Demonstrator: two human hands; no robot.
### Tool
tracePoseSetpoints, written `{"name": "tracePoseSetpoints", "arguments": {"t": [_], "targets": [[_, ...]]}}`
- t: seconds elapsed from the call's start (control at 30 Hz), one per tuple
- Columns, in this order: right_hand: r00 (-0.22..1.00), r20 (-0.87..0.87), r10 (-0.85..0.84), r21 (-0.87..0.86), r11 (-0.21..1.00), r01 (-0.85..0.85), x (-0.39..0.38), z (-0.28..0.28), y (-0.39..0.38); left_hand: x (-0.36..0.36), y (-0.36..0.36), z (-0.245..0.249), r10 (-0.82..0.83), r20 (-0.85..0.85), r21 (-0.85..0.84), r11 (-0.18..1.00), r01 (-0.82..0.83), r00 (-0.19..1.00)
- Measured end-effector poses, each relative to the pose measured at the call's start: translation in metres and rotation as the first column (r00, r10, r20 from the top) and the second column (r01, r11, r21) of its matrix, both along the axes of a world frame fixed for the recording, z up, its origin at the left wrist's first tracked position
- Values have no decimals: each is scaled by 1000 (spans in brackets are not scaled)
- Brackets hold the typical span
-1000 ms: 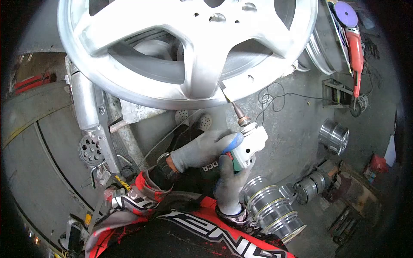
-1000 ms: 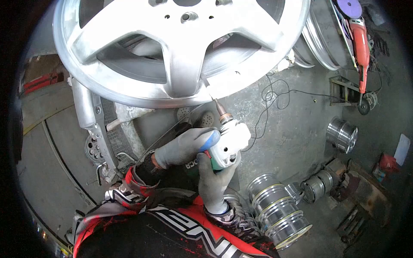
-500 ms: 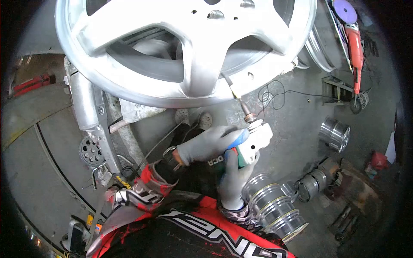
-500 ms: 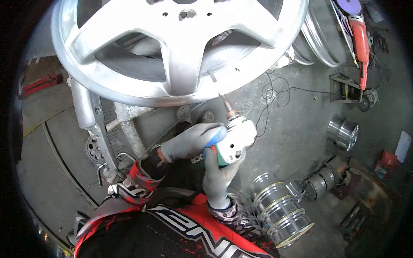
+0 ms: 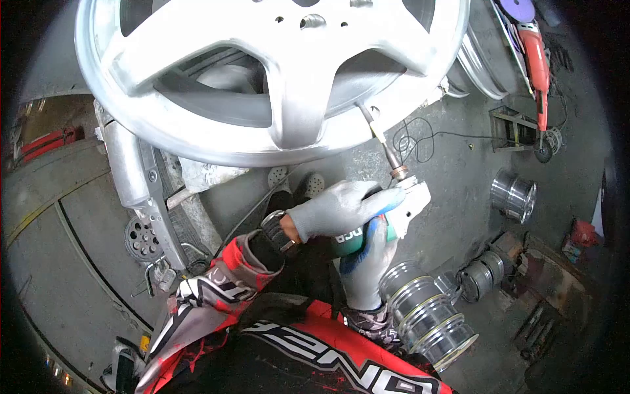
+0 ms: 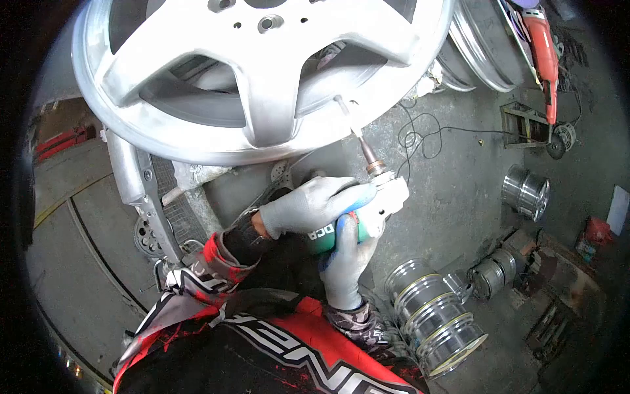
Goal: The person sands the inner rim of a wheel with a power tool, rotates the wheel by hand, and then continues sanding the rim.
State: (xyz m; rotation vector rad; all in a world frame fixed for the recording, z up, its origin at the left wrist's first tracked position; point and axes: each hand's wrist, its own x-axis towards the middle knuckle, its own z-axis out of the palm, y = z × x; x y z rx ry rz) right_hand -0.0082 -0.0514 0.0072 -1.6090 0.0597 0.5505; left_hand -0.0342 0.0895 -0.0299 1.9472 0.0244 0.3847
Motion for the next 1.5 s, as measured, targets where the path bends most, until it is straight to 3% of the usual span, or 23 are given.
{"name": "tracePoseSetpoints", "arguments": {"t": [0.03, 0.07, 0.2, 0.27, 0.47, 0.6, 0.67, 0.7, 0.77, 0.93, 1.03, 1.1, 1.13, 1.27, 1.33, 1.37, 1.43, 1.47, 1.5], "targets": [[1000, 8, -22, 13, 1000, 22, 1, 1, 1, 2, 1, 1, -17, 6, 82, 996, 17, 1000], [1000, -12, -27, 24, 999, 27, -1, 2, 1, 0, 2, 4, -28, -41, 27, 999, 29, 999], [994, -95, -55, 8, 998, 56, -11, 7, -6, -12, -7, -1, 5, -12, 66, 998, -4, 1000], [970, -231, 79, 82, 995, -61, -9, 6, -17, -18, -11, -2, 44, -58, 69, 997, -40, 997], [989, -142, -31, 112, 993, 47, 8, 7, -5, 6, -9, 0, 44, 5, 148, 988, -44, 999], [997, -81, -14, 41, 999, 17, 1, 5, -7, -2, -8, 2, 28, -10, 148, 989, -26, 1000], [975, -210, 69, 35, 997, -63, -5, 7, -17, -13, -9, 8, -36, -193, -253, 967, -14, 980], [975, -214, 67, 39, 997, -60, -10, 7, -18, -20, -8, 9, -38, -198, -249, 968, -13, 979], [968, -235, 85, 118, 991, -59, -24, 7, -16, -33, -5, 11, -65, -179, -24, 998, 61, 982], [959, -280, 46, 110, 994, -16, -40, 6, -20, -45, -7, 16, -73, -293, -171, 985, 22, 953], [944, -319, 86, 139, 989, -43, -22, 4, -19, -29, -1, 14, -119, -247, -111, 989, 94, 962], [975, -209, 73, 95, 994, -54, -10, 6, -15, -14, 1, 15, -87, -164, -171, 983, 59, 983], [994, -62, 93, 15, 996, -93, -8, 3, -15, -7, 1, 13, -40, -3, 1, 999, 40, 999], [987, -124, 100, -12, 995, -102, -18, 6, -17, -15, -2, 10, 11, 48, 33, 999, -13, 999], [975, -217, -54, 36, 997, 64, -37, 10, -9, -30, 5, 17, -179, -210, -81, 983, 165, 961], [973, -223, -57, 42, 997, 68, -41, 9, -12, -36, 7, 23, -182, -216, -76, 983, 169, 959], [960, -278, 36, 43, 999, -25, -52, 0, -25, -46, 8, 37, -256, -464, -495, 869, -9, 848], [923, -382, -52, 123, 987, 107, -64, -12, -33, -49, 10, 44, -248, -461, -536, 843, -44, 852], [922, -384, -56, 126, 986, 113, -64, -11, -32, -51, 7, 40, -251, -463, -532, 846, -40, 850]]}}
